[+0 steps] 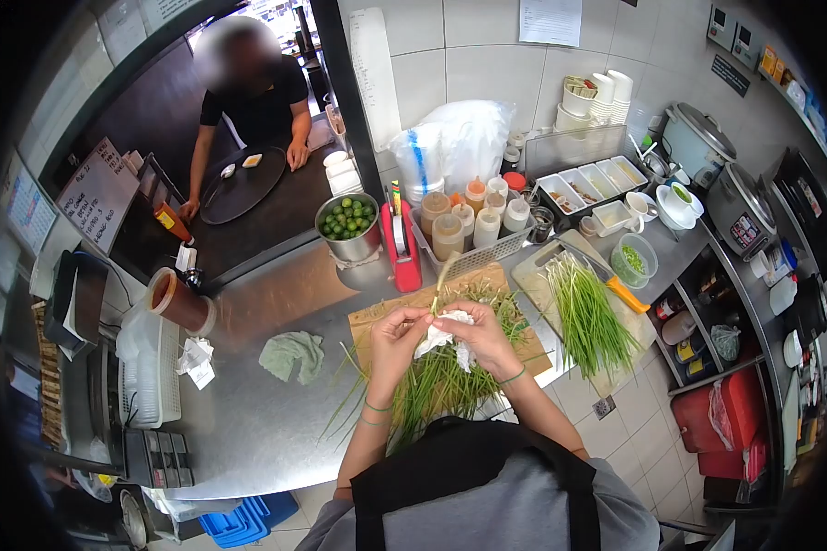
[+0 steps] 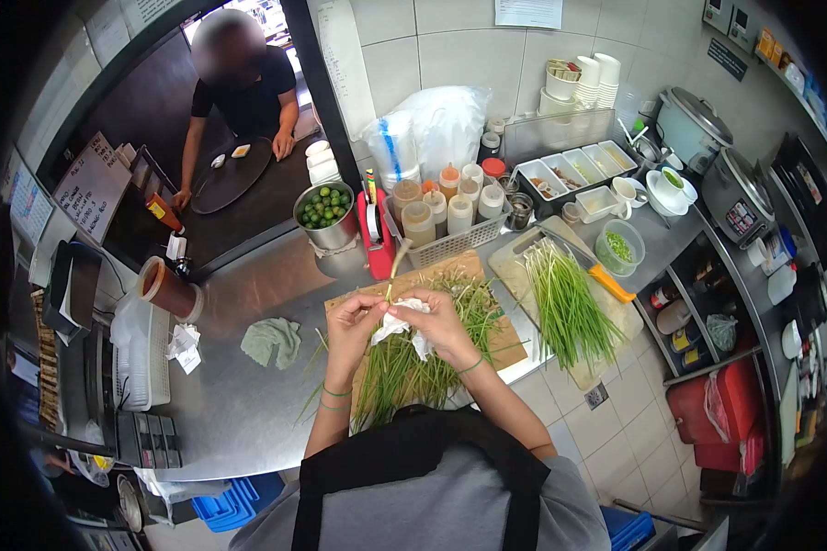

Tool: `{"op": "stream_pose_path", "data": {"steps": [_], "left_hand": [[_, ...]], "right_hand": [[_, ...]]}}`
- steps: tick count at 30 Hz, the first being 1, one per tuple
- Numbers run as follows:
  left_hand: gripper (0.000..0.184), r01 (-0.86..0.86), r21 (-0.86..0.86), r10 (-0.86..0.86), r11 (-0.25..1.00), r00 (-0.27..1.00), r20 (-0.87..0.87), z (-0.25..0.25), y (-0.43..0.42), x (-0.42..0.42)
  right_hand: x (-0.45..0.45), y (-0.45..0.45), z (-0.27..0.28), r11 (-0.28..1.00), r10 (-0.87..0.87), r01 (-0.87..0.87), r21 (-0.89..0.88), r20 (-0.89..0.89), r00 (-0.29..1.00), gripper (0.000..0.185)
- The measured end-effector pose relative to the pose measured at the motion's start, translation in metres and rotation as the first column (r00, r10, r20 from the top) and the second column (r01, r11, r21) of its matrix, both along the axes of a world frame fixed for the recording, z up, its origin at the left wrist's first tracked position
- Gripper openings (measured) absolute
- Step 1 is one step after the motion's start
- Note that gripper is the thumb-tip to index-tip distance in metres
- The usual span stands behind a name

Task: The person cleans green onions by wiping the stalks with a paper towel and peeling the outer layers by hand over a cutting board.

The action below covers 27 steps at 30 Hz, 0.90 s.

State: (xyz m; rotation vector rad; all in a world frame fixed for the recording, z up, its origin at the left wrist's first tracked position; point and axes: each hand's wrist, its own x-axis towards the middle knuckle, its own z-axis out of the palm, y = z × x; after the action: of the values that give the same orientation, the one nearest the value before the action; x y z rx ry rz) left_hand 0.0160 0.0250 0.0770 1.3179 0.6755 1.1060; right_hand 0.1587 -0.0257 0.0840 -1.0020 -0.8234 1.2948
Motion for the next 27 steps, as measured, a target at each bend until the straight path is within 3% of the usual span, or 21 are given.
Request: {"op": "stream_pose_path", "data": {"steps": [8,11,17,21,23,25,26,27], "left_hand": [[0.007,0.107,-0.131,-0.121,0.986,0.987,-0.109,0.002,0.0,-0.01],[0.005,0.139,-0.259,-0.159,0.956,0.986,-0.058,0.003,-0.003,-0.01],[0.003,0.212,-0.362,-0.245,0.908,0.968,-0.046,-0.026,-0.01,-0.024],[0.006,0.134,-0.393,-0.213,0.91,0.963,-0.166,-0.046,-0.026,-0.035],[0.006,0.103,-0.354,-0.21,0.929,0.937,-0.278,-0.076,-0.031,-0.045],[0.007,0.073,-0.282,-0.184,0.957,0.902,-0.39,-0.086,-0.037,-0.053],[0.008,0.057,-0.235,-0.16,0.97,0.881,-0.445,-0.088,-0.041,-0.058],[0.008,0.043,-0.184,-0.13,0.982,0.859,-0.496,-0.087,-0.044,-0.061]], "right_hand": [[0.016,0.012,0.006,0.986,-0.145,0.139,0.089,0.063,0.987,0.007],[0.024,0.016,0.011,0.972,-0.214,0.201,0.12,0.109,0.971,0.005],[0.044,0.026,-0.027,0.947,-0.32,0.318,0.044,0.095,0.943,0.005],[0.062,0.028,-0.075,0.944,-0.322,0.33,-0.008,0.201,0.925,0.003],[0.071,0.025,-0.094,0.92,-0.346,0.392,0.026,0.524,0.778,0.009],[0.076,0.025,-0.103,0.893,-0.364,0.418,0.167,0.815,0.452,0.013],[0.079,0.023,-0.106,0.88,-0.359,0.427,0.207,0.88,0.313,0.016],[0.081,0.022,-0.105,0.905,-0.276,0.4,0.143,0.914,0.298,0.016]]}}
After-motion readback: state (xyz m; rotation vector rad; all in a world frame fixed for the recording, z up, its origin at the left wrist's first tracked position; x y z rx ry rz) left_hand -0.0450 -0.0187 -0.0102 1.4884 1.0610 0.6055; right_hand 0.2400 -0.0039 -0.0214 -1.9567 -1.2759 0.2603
